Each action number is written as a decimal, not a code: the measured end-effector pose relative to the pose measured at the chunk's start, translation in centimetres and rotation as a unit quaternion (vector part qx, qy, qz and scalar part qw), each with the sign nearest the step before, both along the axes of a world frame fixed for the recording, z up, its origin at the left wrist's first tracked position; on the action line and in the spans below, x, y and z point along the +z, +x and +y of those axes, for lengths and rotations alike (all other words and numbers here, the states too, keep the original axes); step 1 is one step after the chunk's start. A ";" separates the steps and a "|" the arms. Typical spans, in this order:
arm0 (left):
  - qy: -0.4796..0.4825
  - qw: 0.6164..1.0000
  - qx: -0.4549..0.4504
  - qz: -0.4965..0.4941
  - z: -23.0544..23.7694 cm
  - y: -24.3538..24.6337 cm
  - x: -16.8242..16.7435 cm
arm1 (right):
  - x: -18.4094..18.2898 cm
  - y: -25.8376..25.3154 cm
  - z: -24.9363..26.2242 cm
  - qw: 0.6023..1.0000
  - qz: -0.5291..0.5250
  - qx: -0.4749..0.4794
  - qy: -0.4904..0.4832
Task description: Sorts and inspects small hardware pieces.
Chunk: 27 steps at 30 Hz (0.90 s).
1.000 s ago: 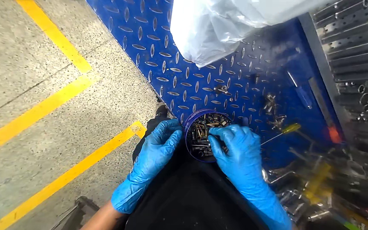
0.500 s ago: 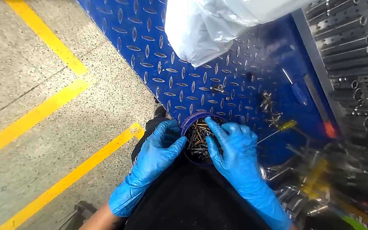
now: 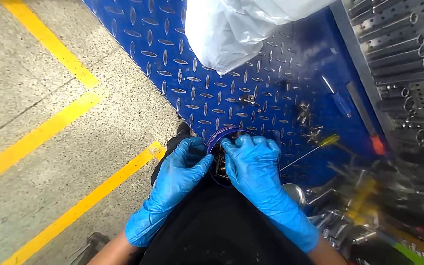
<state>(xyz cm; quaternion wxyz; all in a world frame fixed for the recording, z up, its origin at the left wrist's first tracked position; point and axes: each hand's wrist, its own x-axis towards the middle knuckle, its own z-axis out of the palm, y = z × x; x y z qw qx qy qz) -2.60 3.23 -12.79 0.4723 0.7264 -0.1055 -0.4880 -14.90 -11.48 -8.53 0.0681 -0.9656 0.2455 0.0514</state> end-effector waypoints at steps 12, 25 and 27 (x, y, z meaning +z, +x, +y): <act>0.010 1.000 -0.014 -0.001 0.0 0.0 0.0 | 0.4 -0.5 -0.5 0.998 -0.052 -0.033 -0.007; 0.004 0.999 -0.028 0.023 -0.1 0.0 -0.1 | -0.5 -1.0 -0.8 0.999 0.015 -0.041 -0.024; 0.004 0.999 -0.028 0.025 -0.1 0.0 -0.2 | -0.4 -1.0 -0.6 1.000 0.005 -0.019 0.013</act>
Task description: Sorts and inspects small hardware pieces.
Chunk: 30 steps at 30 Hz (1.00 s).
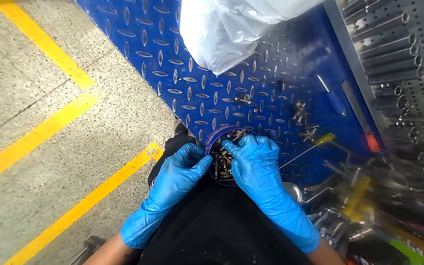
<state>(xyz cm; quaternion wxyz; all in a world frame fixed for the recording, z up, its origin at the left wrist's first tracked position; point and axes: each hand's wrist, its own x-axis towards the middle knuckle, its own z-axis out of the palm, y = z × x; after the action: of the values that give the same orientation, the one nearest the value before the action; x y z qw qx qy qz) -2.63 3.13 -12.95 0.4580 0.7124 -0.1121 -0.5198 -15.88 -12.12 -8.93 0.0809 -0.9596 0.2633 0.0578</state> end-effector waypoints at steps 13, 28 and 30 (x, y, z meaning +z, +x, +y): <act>-0.016 1.000 -0.010 0.004 0.1 0.1 -0.1 | 1.5 -4.5 -1.0 0.982 -0.151 -0.100 0.059; 0.139 0.970 -0.169 -0.111 -2.7 0.5 2.0 | 0.3 -7.4 1.1 0.907 -0.158 -0.267 0.286; 0.113 0.978 -0.126 -0.119 -2.4 1.0 2.4 | 0.3 -7.2 1.1 0.870 -0.198 -0.275 0.358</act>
<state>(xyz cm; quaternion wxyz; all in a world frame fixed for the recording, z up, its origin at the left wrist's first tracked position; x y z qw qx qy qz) -1.60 0.75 -10.51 0.2888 0.7965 -0.1952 -0.4940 -23.06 -11.00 -8.59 0.4822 -0.7450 0.4558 -0.0679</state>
